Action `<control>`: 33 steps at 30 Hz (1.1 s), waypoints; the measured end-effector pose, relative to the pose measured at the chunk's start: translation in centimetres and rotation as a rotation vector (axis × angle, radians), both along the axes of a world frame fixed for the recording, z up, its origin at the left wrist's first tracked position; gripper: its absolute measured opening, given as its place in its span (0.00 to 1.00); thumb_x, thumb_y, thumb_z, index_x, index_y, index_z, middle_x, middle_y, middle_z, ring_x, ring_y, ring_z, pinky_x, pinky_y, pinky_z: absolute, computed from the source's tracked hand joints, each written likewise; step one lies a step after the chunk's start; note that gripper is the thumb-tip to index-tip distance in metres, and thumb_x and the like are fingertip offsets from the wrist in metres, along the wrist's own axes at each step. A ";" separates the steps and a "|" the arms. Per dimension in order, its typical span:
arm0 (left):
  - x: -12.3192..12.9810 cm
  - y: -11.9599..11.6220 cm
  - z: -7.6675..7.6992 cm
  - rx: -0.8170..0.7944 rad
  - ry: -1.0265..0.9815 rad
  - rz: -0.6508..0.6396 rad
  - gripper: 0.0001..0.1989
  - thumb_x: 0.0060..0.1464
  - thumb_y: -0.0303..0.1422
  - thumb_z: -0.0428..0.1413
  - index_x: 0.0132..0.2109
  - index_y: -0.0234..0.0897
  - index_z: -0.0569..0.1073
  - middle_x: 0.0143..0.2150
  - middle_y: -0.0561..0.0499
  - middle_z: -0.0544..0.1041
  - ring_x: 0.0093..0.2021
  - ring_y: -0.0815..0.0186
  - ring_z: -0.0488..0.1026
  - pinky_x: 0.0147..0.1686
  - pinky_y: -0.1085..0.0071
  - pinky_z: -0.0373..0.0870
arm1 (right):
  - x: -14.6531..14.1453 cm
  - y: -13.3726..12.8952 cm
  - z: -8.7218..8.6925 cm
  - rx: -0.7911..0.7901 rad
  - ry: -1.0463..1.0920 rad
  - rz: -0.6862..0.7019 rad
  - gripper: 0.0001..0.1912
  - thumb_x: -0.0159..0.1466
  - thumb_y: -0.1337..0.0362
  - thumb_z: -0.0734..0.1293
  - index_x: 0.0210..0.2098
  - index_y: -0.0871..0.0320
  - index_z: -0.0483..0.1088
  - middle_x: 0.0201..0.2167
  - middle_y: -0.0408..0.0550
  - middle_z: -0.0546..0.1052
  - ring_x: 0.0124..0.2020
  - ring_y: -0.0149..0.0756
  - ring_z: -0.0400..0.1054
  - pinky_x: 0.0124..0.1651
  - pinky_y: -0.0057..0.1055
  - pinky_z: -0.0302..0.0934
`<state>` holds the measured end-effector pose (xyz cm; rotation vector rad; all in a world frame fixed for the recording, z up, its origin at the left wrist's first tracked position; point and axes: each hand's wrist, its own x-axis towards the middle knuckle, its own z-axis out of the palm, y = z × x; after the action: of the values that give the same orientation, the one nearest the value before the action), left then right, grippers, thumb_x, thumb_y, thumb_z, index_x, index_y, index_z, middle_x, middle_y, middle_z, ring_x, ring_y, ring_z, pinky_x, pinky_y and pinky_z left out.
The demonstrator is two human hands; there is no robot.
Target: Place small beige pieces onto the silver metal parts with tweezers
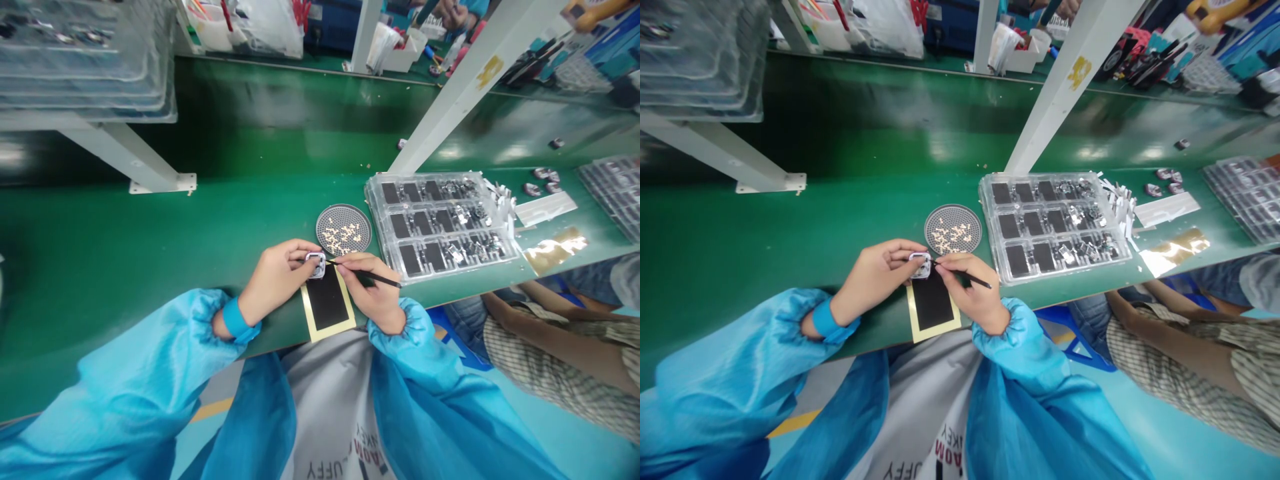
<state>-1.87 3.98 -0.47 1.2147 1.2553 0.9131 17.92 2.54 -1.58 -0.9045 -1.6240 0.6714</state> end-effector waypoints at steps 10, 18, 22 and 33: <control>-0.1 0.2 0.1 0.007 -0.004 -0.006 0.15 0.55 0.37 0.65 0.47 0.34 0.78 0.39 0.45 0.82 0.37 0.62 0.80 0.30 0.75 0.76 | 0.0 0.1 0.0 0.014 -0.014 0.009 0.11 0.64 0.75 0.71 0.42 0.54 0.74 0.41 0.48 0.82 0.46 0.38 0.78 0.51 0.40 0.75; -0.1 0.0 0.1 -0.004 0.001 -0.013 0.16 0.55 0.38 0.64 0.48 0.34 0.78 0.39 0.45 0.82 0.37 0.62 0.80 0.27 0.76 0.75 | 0.2 0.3 -0.1 0.058 -0.115 0.025 0.10 0.65 0.73 0.70 0.44 0.53 0.73 0.43 0.49 0.81 0.47 0.39 0.77 0.51 0.41 0.75; 0.0 0.1 0.3 -0.011 -0.009 0.001 0.16 0.55 0.38 0.65 0.48 0.34 0.78 0.39 0.46 0.82 0.36 0.63 0.80 0.27 0.77 0.74 | 0.3 0.2 0.1 0.070 -0.117 0.042 0.11 0.65 0.74 0.70 0.43 0.53 0.73 0.45 0.50 0.80 0.48 0.39 0.77 0.52 0.41 0.74; -0.2 0.4 1.5 -0.046 -0.011 0.051 0.21 0.51 0.40 0.67 0.49 0.31 0.79 0.37 0.45 0.81 0.24 0.70 0.72 0.16 0.80 0.63 | 0.4 0.0 0.2 0.065 -0.125 0.083 0.11 0.67 0.74 0.68 0.45 0.51 0.73 0.47 0.49 0.80 0.51 0.39 0.76 0.55 0.43 0.74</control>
<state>-2.04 4.35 1.05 1.1447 1.2963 0.9219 18.32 2.53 -1.42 -0.8496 -1.7929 0.6250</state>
